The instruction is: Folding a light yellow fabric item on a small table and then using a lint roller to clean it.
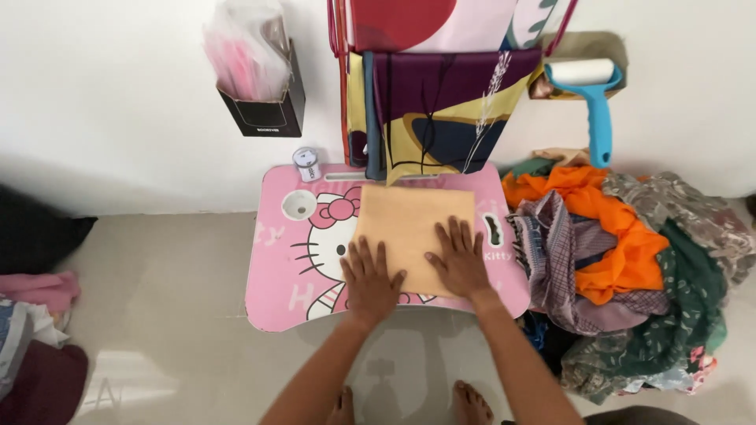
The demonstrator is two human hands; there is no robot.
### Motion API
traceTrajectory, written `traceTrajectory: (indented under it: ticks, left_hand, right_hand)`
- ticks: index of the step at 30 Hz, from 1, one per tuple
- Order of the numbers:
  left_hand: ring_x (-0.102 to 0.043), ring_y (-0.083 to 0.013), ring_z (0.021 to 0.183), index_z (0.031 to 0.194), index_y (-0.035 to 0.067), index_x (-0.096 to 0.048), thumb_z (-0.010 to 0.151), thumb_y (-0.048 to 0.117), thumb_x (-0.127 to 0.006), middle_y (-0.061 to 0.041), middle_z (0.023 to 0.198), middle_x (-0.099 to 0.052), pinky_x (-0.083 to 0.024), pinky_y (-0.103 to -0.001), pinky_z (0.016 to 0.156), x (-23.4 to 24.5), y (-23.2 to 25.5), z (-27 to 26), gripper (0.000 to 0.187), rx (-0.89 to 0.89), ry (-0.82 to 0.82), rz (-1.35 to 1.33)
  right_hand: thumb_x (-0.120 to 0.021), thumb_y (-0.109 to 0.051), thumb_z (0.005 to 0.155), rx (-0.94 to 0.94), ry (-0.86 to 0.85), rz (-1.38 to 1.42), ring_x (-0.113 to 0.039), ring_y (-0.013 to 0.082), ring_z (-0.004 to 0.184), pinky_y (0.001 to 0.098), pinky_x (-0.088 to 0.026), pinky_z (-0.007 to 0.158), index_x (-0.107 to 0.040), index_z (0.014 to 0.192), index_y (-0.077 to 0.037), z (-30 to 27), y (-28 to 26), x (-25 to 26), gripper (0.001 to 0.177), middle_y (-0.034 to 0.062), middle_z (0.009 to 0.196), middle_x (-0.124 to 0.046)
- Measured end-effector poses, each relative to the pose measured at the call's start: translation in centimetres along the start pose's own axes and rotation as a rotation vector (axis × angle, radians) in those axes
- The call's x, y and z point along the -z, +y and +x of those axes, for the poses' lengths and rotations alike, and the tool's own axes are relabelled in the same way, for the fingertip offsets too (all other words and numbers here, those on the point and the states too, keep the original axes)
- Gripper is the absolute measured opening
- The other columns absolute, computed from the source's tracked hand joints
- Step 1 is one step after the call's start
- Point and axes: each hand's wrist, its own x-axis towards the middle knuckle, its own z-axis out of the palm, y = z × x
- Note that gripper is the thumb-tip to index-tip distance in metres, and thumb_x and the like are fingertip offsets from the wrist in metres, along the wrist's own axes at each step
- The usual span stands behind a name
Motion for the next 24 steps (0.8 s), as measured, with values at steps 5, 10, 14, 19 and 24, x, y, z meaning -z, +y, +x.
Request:
traceTrajectory:
  ticks: [5, 10, 14, 19, 24]
  left_hand:
    - [-0.002, -0.0496, 0.156, 0.164, 0.016, -0.02, 0.096, 0.077, -0.035, -0.027, 0.17, -0.007, -0.01, -0.071, 0.12, -3.0, 3.6, -1.5, 0.093, 0.211, -0.038, -0.052]
    - [-0.003, -0.0541, 0.153, 0.16, 0.005, -0.02, 0.095, 0.075, -0.035, -0.035, 0.166, -0.009, -0.012, -0.076, 0.111, -8.1, 3.9, -1.1, 0.097, 0.208, 0.254, -0.004]
    - [-0.007, -0.0529, 0.155, 0.16, 0.009, -0.025, 0.091, 0.079, -0.038, -0.031, 0.167, -0.013, -0.013, -0.075, 0.113, -8.3, 3.7, -1.2, 0.099, 0.195, 0.34, -0.039]
    - [-0.023, -0.054, 0.154, 0.158, 0.01, -0.033, 0.087, 0.08, -0.032, -0.034, 0.165, -0.026, -0.03, -0.075, 0.109, -8.9, 3.8, -1.2, 0.1, 0.217, 0.483, 0.131]
    - [-0.018, -0.056, 0.152, 0.159, 0.008, -0.027, 0.086, 0.08, -0.039, -0.036, 0.165, -0.019, -0.023, -0.079, 0.107, -9.5, 3.4, -1.3, 0.103, 0.2, 0.449, 0.067]
  right_hand:
    - [-0.033, -0.07, 0.102, -0.031, 0.014, -0.046, -0.01, 0.0349, 0.159, 0.0619, -0.003, 0.127, -0.024, 0.164, -0.022, 0.1, 3.6, 0.7, 0.079, 0.014, 0.173, -0.013]
    - [-0.07, -0.018, 0.094, -0.092, 0.984, 0.517, -0.069, 0.0354, 0.074, 0.0413, -0.054, 0.066, -0.073, 0.103, -0.001, -2.9, 6.1, 7.1, 0.019, 0.0165, 0.089, -0.075]
    - [-0.069, -0.014, 0.099, -0.148, 1.209, 0.634, -0.053, 0.0177, 0.066, 0.0319, -0.046, 0.061, -0.066, 0.102, 0.001, -4.4, 5.0, 18.8, 0.015, 0.007, 0.079, -0.059]
    - [-0.074, -0.027, 0.094, -0.072, 1.137, 0.29, -0.055, 0.0433, 0.115, 0.0503, -0.043, 0.102, -0.045, 0.138, 0.011, 0.7, 8.3, 23.5, 0.065, 0.0293, 0.128, -0.055]
    - [-0.068, -0.026, 0.095, -0.197, 0.84, 0.472, -0.059, 0.0431, 0.118, 0.0496, -0.048, 0.097, -0.034, 0.149, 0.007, 3.4, 8.4, 25.3, 0.071, 0.0297, 0.134, -0.054]
